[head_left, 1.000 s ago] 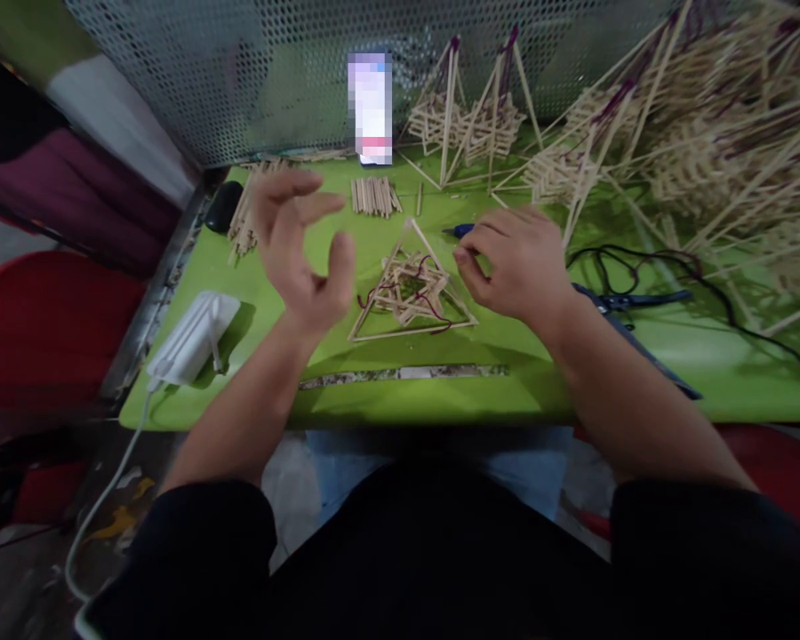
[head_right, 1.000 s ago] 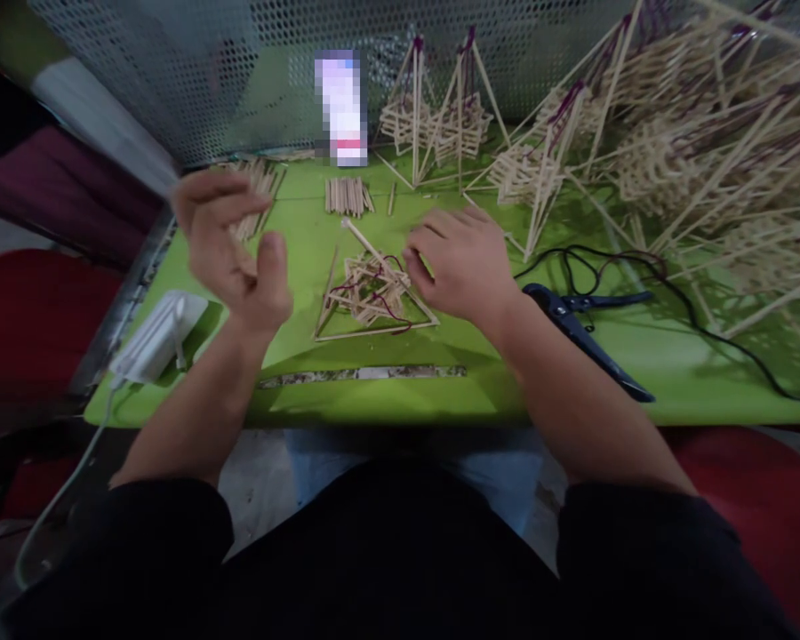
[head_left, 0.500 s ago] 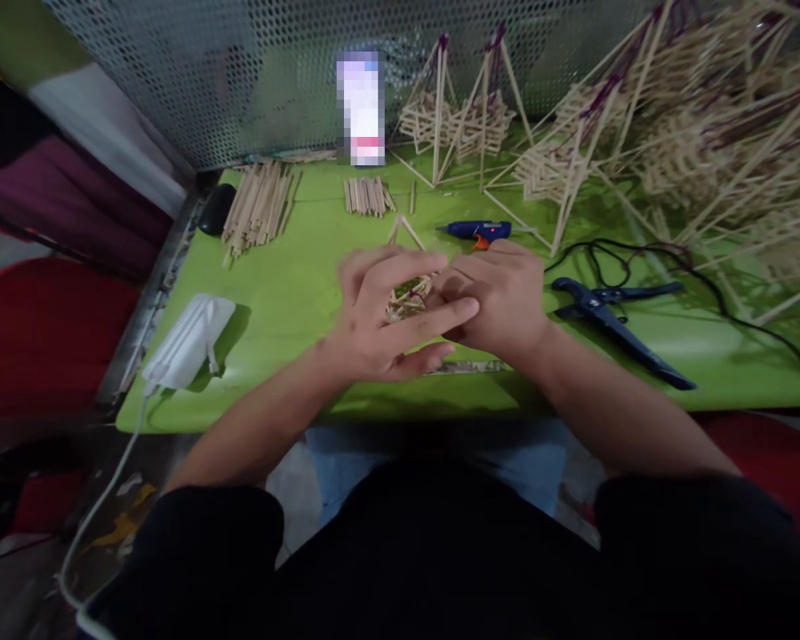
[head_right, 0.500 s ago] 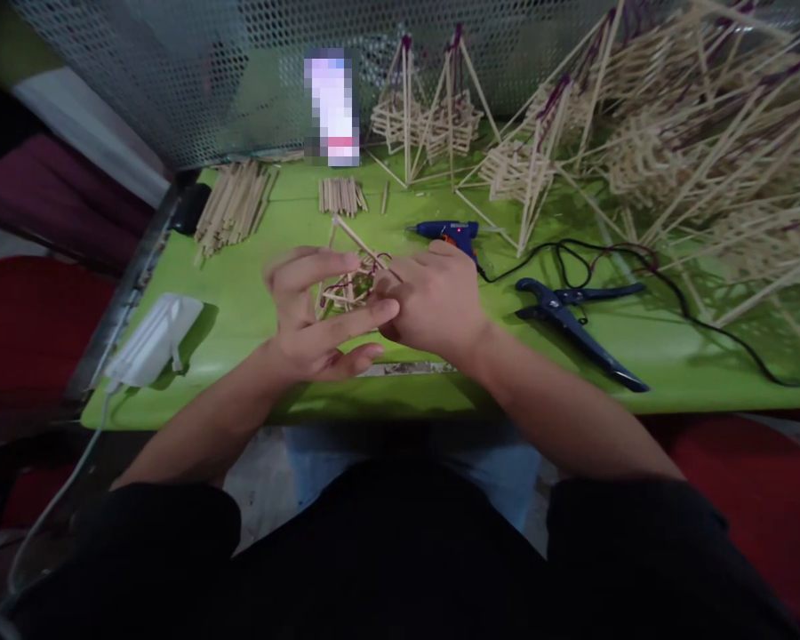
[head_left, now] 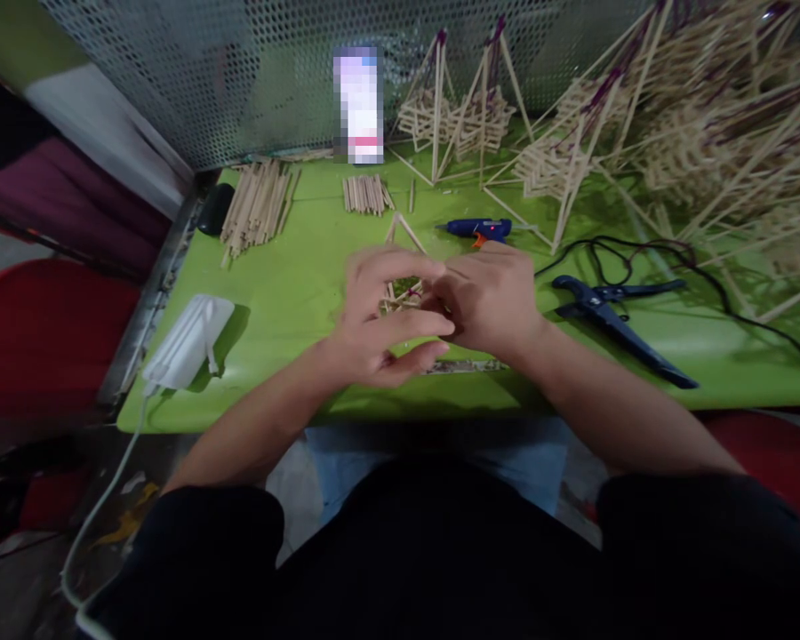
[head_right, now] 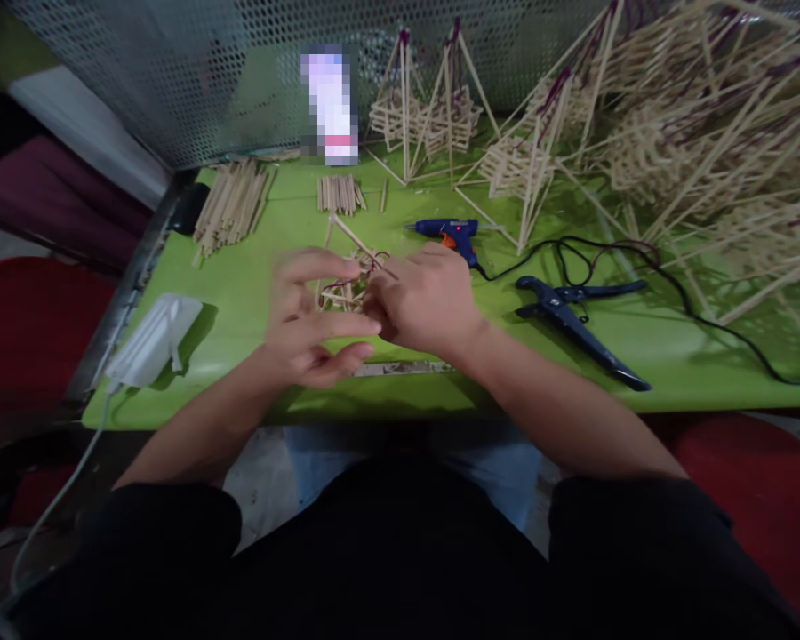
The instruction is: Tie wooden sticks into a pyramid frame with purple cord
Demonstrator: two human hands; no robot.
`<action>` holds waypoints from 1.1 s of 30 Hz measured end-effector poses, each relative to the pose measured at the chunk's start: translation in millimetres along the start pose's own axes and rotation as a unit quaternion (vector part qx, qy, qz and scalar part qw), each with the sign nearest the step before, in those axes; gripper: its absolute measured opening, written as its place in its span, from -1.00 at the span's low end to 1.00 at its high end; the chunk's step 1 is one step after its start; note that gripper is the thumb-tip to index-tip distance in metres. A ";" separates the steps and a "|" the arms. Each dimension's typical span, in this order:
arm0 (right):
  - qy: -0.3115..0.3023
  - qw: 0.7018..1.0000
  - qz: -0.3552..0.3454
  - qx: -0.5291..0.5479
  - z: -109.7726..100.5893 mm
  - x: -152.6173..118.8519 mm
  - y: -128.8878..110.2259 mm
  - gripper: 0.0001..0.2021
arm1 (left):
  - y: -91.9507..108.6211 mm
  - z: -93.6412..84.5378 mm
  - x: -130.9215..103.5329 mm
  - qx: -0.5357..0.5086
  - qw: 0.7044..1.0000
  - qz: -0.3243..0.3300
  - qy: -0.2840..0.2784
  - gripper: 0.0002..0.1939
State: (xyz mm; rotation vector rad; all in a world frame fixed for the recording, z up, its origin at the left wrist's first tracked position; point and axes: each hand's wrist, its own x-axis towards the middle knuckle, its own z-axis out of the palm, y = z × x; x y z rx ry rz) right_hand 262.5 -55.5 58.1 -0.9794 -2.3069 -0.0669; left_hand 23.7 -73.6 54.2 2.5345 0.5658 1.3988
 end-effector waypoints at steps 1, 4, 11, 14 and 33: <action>0.014 1.000 0.009 0.019 1.4 0.8 2.0 -0.69 | 0.4 -0.3 1.9 0.007 0.999 0.029 0.040 -0.80; 0.077 0.992 0.041 0.095 4.8 4.6 13.9 -0.57 | -8.1 -2.7 4.8 0.090 0.984 -0.009 0.156 -0.79; 0.157 0.929 0.184 0.281 19.3 19.5 70.3 -0.58 | -76.0 -29.3 -3.7 0.004 0.912 -0.304 0.276 -0.49; 0.108 0.904 0.250 0.330 38.6 23.5 90.8 -0.65 | -97.6 -40.0 -9.1 -0.061 0.871 -0.454 0.178 -0.43; -0.094 0.791 0.352 0.492 47.2 24.9 60.0 -0.44 | -93.2 -28.1 -6.8 -0.170 0.781 -0.598 -0.059 -0.60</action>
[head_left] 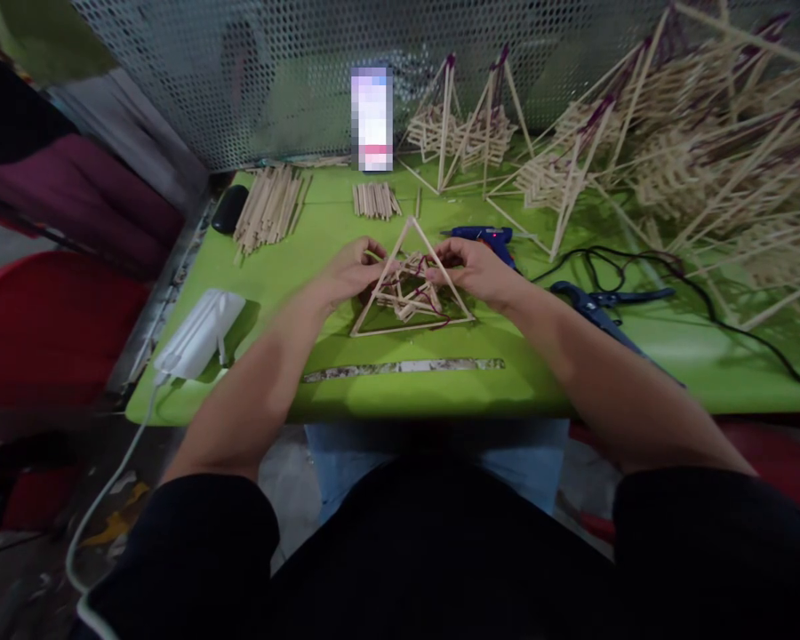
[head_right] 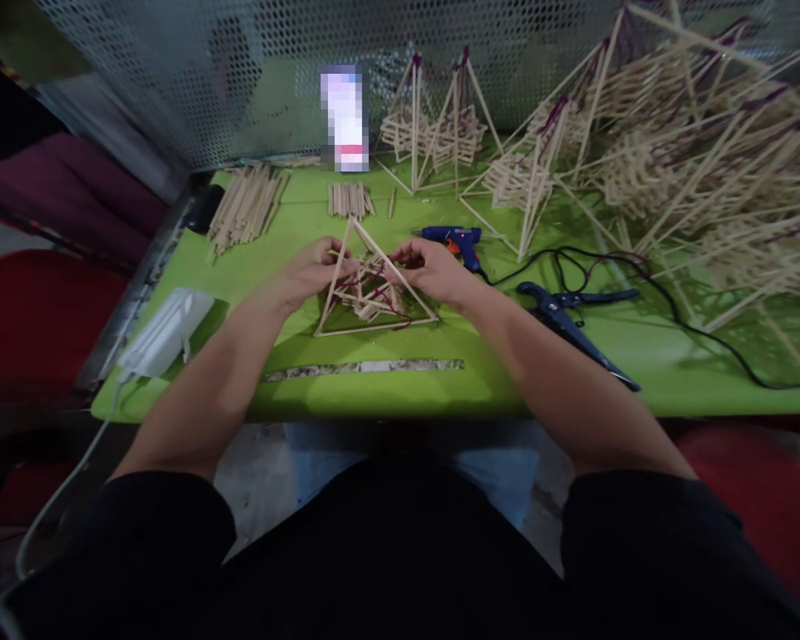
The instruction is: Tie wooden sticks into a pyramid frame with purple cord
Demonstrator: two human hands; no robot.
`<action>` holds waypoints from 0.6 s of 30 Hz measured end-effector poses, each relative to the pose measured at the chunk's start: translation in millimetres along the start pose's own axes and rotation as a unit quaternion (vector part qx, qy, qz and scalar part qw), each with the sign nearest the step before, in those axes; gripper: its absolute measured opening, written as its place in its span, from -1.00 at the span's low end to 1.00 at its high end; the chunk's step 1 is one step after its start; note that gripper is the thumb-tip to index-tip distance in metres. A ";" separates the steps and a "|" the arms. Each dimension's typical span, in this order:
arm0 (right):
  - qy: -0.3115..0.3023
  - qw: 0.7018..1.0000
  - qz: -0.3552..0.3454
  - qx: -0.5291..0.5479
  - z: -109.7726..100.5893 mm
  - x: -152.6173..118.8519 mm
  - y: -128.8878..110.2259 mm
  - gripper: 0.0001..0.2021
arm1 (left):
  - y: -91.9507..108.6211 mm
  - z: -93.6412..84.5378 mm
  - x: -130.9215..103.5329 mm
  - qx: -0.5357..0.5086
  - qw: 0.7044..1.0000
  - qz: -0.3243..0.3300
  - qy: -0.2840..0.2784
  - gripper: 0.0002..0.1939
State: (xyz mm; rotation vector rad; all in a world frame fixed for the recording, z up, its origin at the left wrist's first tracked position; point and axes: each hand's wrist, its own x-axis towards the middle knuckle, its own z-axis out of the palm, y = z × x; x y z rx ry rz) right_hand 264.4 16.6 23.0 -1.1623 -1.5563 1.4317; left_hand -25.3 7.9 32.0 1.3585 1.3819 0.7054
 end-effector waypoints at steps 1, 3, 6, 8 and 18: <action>0.000 1.000 0.005 0.006 1.0 -0.6 -1.2 -0.44 | 1.4 1.7 -0.7 0.002 1.000 -0.004 0.007 -0.59; -0.002 1.000 0.014 0.016 2.4 -1.5 -2.9 -0.44 | 3.4 4.5 -1.6 -0.001 1.000 -0.012 0.013 -0.60; -0.002 1.000 0.017 0.019 2.8 -1.7 -3.6 -0.46 | 4.6 5.9 -2.2 -0.008 1.000 -0.017 0.011 -0.63; -0.002 1.000 0.020 0.020 1.6 -1.1 -2.9 -0.47 | 3.9 4.9 -2.0 -0.007 1.000 -0.014 0.007 -0.63; -0.048 0.999 -0.015 -0.019 -12.7 3.4 6.9 -0.43 | 4.9 3.4 -2.7 -0.014 1.000 0.013 0.000 -0.69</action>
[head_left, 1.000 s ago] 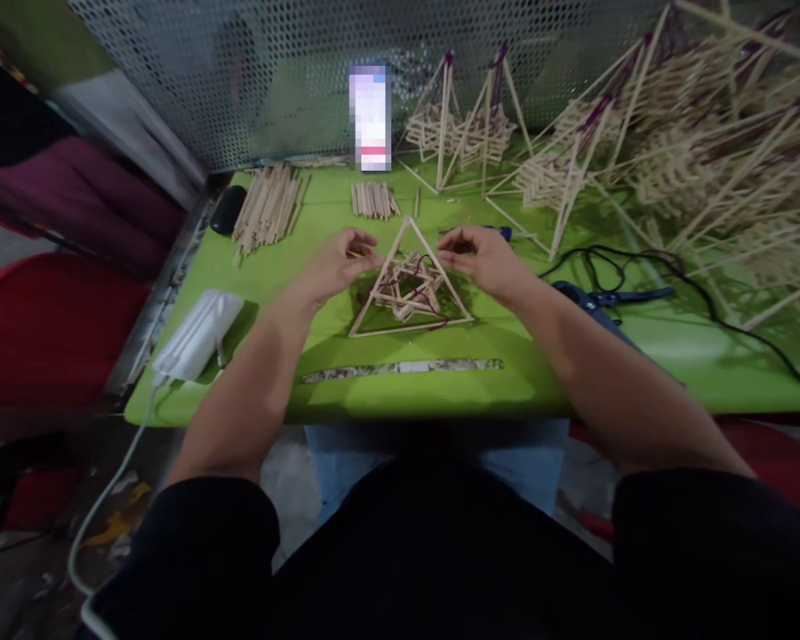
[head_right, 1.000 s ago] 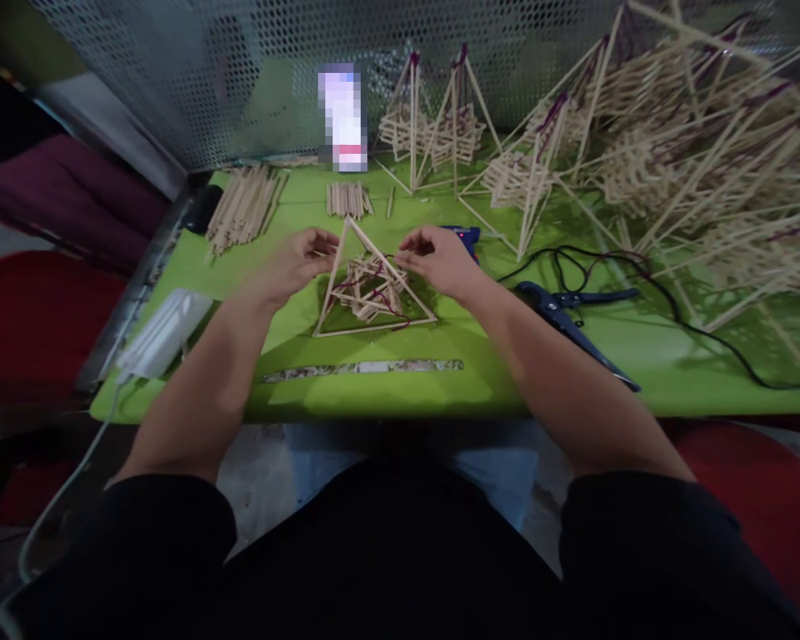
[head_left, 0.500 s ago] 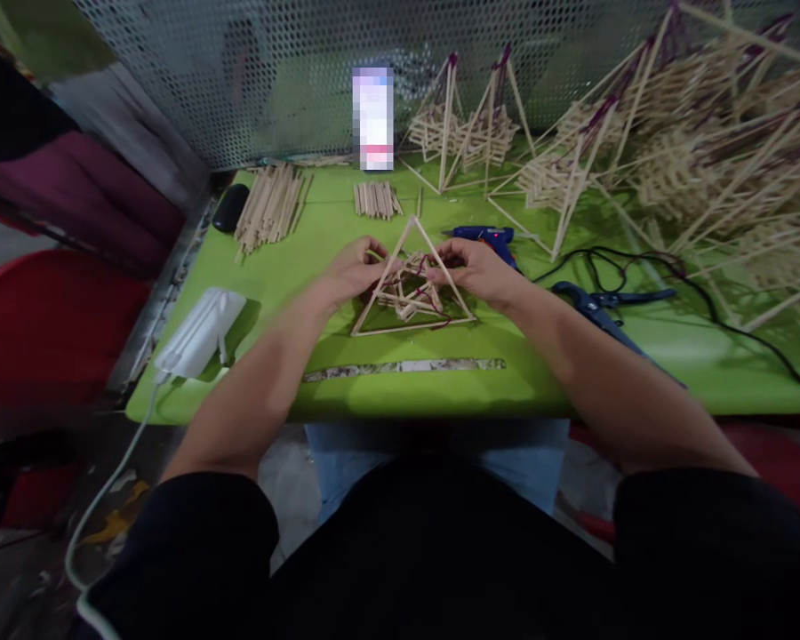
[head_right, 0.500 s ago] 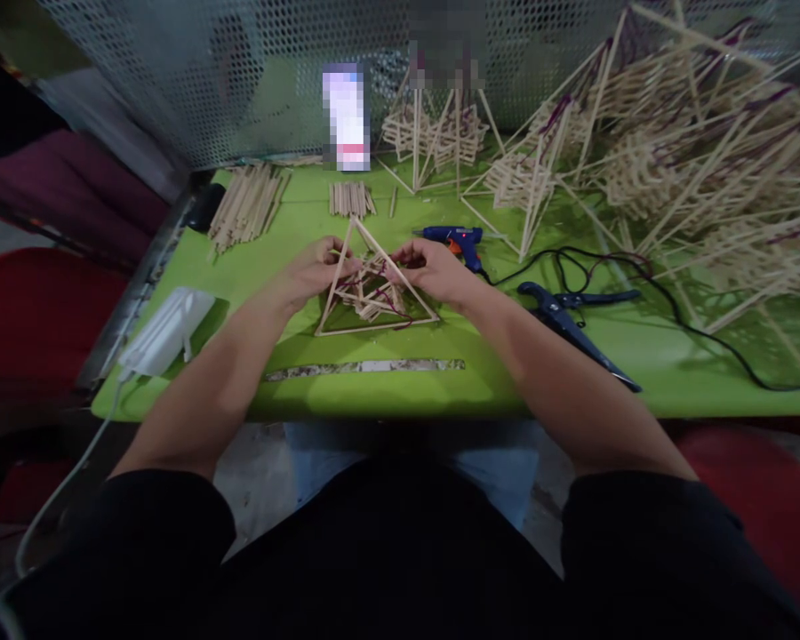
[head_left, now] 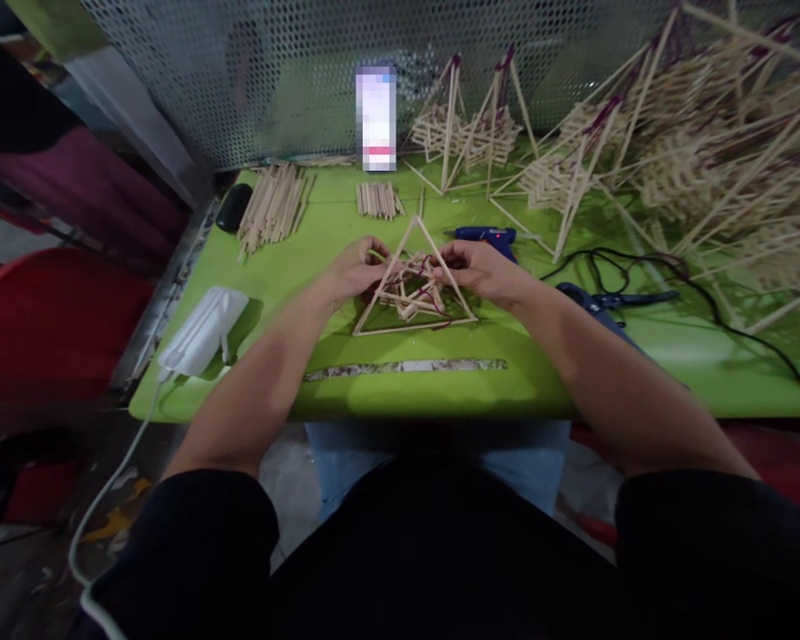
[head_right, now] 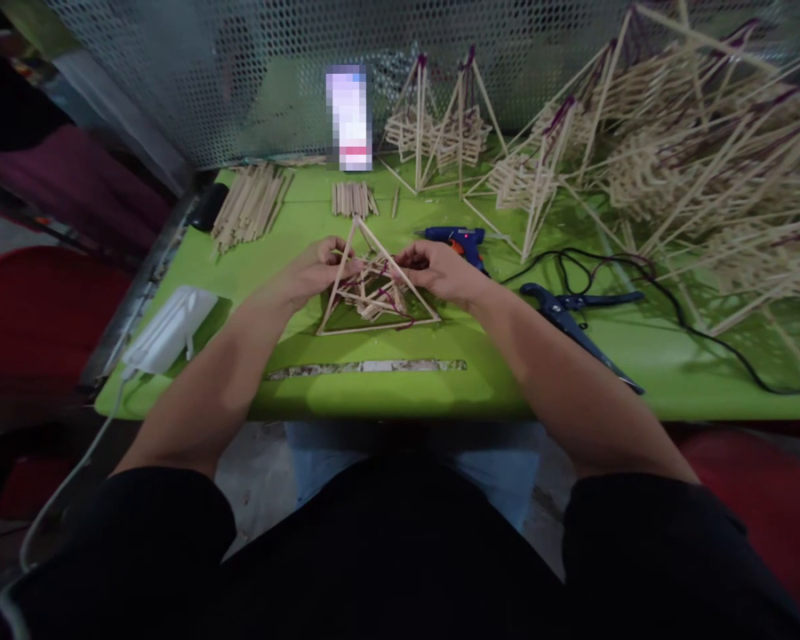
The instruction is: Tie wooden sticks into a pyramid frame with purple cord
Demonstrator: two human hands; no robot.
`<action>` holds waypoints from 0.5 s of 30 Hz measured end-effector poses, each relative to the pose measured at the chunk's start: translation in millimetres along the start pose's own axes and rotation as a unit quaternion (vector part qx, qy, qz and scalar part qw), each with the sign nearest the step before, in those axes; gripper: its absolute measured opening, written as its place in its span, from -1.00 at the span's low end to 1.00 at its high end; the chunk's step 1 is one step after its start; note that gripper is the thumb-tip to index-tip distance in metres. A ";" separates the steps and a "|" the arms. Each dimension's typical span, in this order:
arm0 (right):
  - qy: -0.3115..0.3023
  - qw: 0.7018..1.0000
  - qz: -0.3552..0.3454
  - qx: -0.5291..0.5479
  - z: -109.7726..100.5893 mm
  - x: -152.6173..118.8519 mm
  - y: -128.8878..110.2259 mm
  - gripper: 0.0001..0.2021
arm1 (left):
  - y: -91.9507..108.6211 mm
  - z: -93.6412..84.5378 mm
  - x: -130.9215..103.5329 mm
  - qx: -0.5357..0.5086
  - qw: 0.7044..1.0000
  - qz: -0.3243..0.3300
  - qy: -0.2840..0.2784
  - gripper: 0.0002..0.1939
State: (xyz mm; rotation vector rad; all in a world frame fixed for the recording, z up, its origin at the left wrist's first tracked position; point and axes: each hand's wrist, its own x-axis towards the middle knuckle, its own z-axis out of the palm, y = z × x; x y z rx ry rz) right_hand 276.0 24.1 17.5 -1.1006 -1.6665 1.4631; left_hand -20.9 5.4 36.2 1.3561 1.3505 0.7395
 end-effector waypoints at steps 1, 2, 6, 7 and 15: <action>-0.003 1.000 -0.002 -0.003 -0.9 -0.1 0.1 -0.42 | 1.7 0.4 -1.5 -0.002 1.000 0.002 -0.001 -0.70; -0.007 1.000 -0.003 -0.007 -1.5 -0.2 0.0 -0.42 | 3.3 0.7 -2.9 -0.003 1.000 0.003 0.000 -0.71; -0.005 1.000 0.004 -0.013 -1.2 -0.8 -1.3 -0.45 | 6.4 -1.0 -6.4 -0.002 1.000 -0.007 0.001 -0.77; -0.005 1.000 0.007 -0.013 -0.7 -0.8 -1.6 -0.47 | 6.2 -2.0 -6.4 -0.001 1.000 -0.009 -0.002 -0.78; -0.011 1.000 0.003 -0.017 -1.5 -1.6 -1.7 -0.41 | 2.4 -4.1 -2.2 -0.022 0.999 0.010 0.023 -0.84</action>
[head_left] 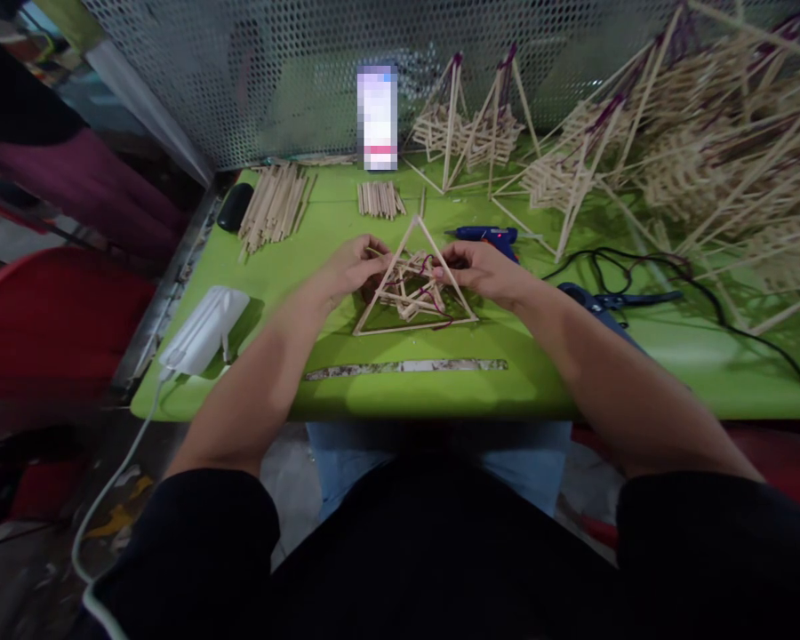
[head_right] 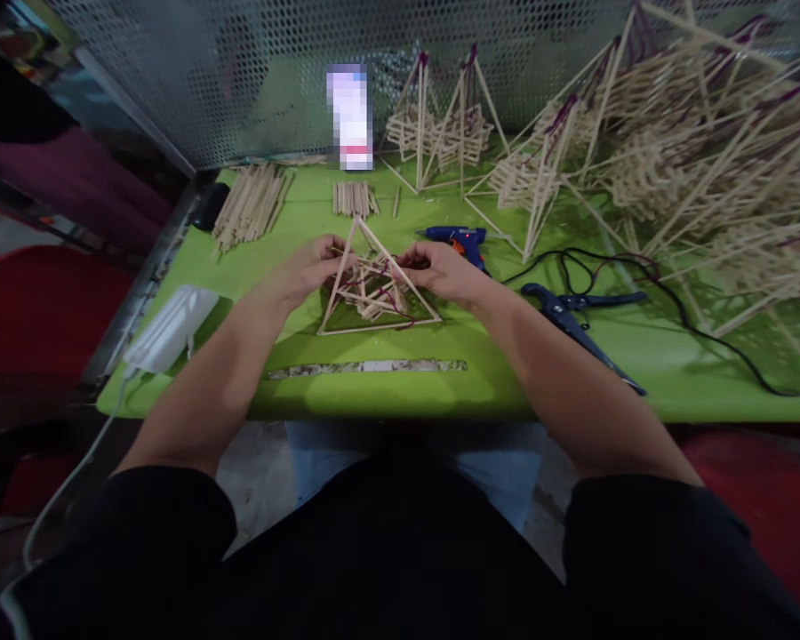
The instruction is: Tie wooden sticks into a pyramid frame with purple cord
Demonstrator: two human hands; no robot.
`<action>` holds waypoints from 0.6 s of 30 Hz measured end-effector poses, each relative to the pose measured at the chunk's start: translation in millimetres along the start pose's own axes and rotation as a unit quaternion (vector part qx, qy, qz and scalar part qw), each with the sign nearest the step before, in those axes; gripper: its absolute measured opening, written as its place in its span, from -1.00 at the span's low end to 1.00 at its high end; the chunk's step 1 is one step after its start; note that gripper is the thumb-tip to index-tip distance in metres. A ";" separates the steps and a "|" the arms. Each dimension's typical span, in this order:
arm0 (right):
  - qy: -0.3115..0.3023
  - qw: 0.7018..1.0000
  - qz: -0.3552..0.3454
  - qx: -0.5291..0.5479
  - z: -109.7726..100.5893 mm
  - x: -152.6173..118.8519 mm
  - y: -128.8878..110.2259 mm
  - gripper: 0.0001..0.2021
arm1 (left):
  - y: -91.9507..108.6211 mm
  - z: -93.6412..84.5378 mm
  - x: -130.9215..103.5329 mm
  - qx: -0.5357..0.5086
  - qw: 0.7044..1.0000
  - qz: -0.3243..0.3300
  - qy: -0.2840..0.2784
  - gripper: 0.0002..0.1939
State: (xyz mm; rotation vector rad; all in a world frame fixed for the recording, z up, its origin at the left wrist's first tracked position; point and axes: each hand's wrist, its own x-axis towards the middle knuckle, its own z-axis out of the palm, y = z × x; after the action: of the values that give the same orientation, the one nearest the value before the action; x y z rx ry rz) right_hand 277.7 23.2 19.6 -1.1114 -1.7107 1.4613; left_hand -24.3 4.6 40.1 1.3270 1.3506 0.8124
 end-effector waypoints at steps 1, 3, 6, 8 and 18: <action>-0.001 1.000 -0.003 -0.005 -0.5 -0.2 -0.1 -0.38 | -0.5 0.3 0.6 -0.005 1.000 0.006 0.020 -0.86; 0.002 1.000 -0.006 -0.014 -0.9 -0.4 -0.5 -0.35 | -1.6 0.0 2.1 -0.011 0.998 0.015 0.058 -0.88; 0.009 1.000 -0.001 -0.012 -0.1 -0.6 -1.8 -0.40 | -3.2 -2.4 5.2 -0.030 0.995 0.025 0.092 -0.80; 0.014 1.000 0.007 -0.007 1.0 -0.5 -2.9 -0.45 | -3.6 -4.9 7.6 -0.052 0.992 0.031 0.109 -0.74; -0.009 1.000 0.003 -0.003 -3.0 2.2 2.7 -0.50 | -5.9 -5.5 12.5 -0.050 0.984 0.061 0.162 -0.54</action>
State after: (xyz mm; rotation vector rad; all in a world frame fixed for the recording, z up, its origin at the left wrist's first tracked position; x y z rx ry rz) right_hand 279.9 26.6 17.4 -1.1099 -1.7267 1.4753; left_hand -29.5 16.9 33.2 1.2443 1.4663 1.2069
